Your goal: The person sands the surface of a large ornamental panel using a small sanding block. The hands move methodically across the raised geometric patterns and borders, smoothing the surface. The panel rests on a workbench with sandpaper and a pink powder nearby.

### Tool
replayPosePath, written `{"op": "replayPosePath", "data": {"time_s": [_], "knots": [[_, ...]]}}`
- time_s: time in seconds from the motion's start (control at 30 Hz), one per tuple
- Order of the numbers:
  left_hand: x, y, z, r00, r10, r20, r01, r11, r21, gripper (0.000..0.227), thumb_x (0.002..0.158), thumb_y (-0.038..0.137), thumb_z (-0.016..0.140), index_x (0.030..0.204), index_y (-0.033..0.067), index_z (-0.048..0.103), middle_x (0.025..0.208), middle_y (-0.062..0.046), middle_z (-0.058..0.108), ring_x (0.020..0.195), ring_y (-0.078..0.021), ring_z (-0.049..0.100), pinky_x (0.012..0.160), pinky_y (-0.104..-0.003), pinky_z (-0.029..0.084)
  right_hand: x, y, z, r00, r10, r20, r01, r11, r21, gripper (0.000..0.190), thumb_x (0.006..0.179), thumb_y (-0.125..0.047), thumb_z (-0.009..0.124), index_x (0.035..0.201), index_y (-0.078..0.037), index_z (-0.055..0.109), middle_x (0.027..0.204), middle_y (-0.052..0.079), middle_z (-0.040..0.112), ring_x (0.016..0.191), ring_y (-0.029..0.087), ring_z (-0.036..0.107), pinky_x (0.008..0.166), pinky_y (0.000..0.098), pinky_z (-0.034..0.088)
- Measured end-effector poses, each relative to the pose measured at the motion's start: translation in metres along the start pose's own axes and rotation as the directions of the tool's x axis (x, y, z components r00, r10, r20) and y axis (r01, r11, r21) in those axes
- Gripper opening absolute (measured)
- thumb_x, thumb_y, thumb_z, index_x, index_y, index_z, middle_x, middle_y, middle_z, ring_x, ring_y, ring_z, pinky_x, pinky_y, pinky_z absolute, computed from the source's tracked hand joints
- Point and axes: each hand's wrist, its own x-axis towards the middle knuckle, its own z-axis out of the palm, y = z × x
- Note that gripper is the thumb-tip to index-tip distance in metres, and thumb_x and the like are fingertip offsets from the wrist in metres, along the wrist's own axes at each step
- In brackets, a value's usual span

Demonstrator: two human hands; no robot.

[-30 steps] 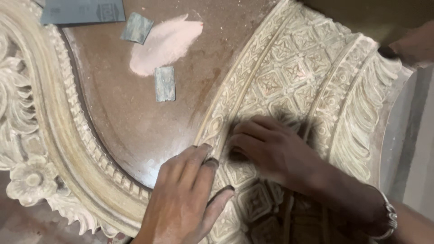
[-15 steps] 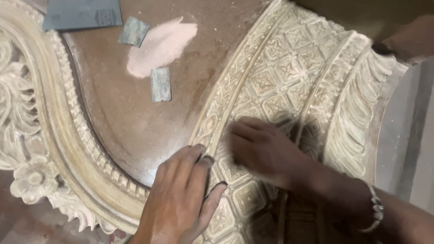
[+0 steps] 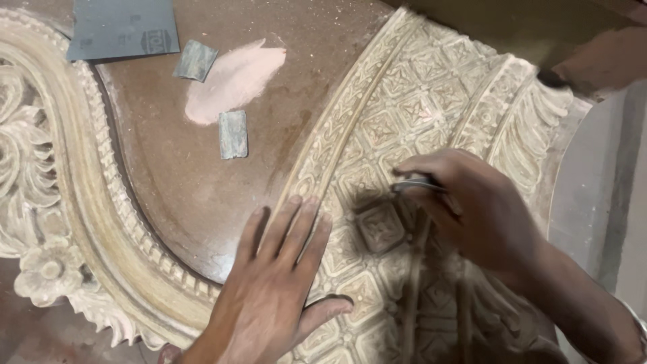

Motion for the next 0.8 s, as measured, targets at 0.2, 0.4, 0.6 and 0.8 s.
{"op": "replayPosePath", "data": {"time_s": [0.2, 0.4, 0.6, 0.8], "knots": [[0.024, -0.002, 0.015, 0.995, 0.047, 0.092, -0.043, 0.998, -0.043, 0.109, 0.09, 0.075, 0.047, 0.146, -0.0173, 0.036, 0.156, -0.034, 0.033, 0.152, -0.0409, 0.024, 0.121, -0.059, 0.015, -0.033, -0.006, -0.015, 0.899, 0.436, 0.037, -0.427, 0.893, -0.143, 0.019, 0.093, -0.014, 0.07, 0.109, -0.005, 0.065, 0.093, 0.013, 0.068, 0.07, 0.023, 0.069, 0.062, 0.0361, 0.056], [0.023, 0.016, 0.028, 0.98, 0.13, 0.152, -0.132, 0.991, 0.007, 0.112, 0.094, 0.081, 0.037, 0.152, -0.0145, 0.027, 0.16, -0.036, 0.025, 0.151, -0.0446, 0.017, 0.121, -0.064, 0.013, -0.037, -0.011, -0.02, 0.782, 0.608, 0.133, -0.592, 0.793, -0.141, 0.025, 0.088, -0.015, 0.071, 0.111, -0.008, 0.064, 0.096, 0.01, 0.069, 0.078, 0.025, 0.071, 0.066, 0.0394, 0.057], [0.023, 0.031, 0.027, 0.938, 0.212, 0.273, -0.179, 0.973, -0.143, 0.104, 0.097, 0.078, 0.037, 0.15, -0.0115, 0.031, 0.158, -0.032, 0.033, 0.152, -0.0483, 0.019, 0.117, -0.064, 0.014, -0.047, -0.011, -0.022, 0.845, 0.524, 0.108, -0.515, 0.851, -0.102, 0.028, 0.086, -0.013, 0.073, 0.112, -0.008, 0.064, 0.102, 0.009, 0.071, 0.086, 0.024, 0.074, 0.069, 0.0371, 0.06], [0.035, 0.032, 0.021, 0.965, 0.192, 0.18, -0.177, 0.979, -0.096, 0.088, 0.098, 0.067, 0.05, 0.137, -0.011, 0.055, 0.147, -0.028, 0.051, 0.138, -0.0459, 0.043, 0.11, -0.065, 0.033, -0.051, -0.014, -0.019, 0.863, 0.498, 0.088, -0.486, 0.865, -0.123, 0.03, 0.083, -0.013, 0.076, 0.112, -0.008, 0.067, 0.099, 0.009, 0.073, 0.088, 0.028, 0.073, 0.072, 0.0391, 0.059]]}}
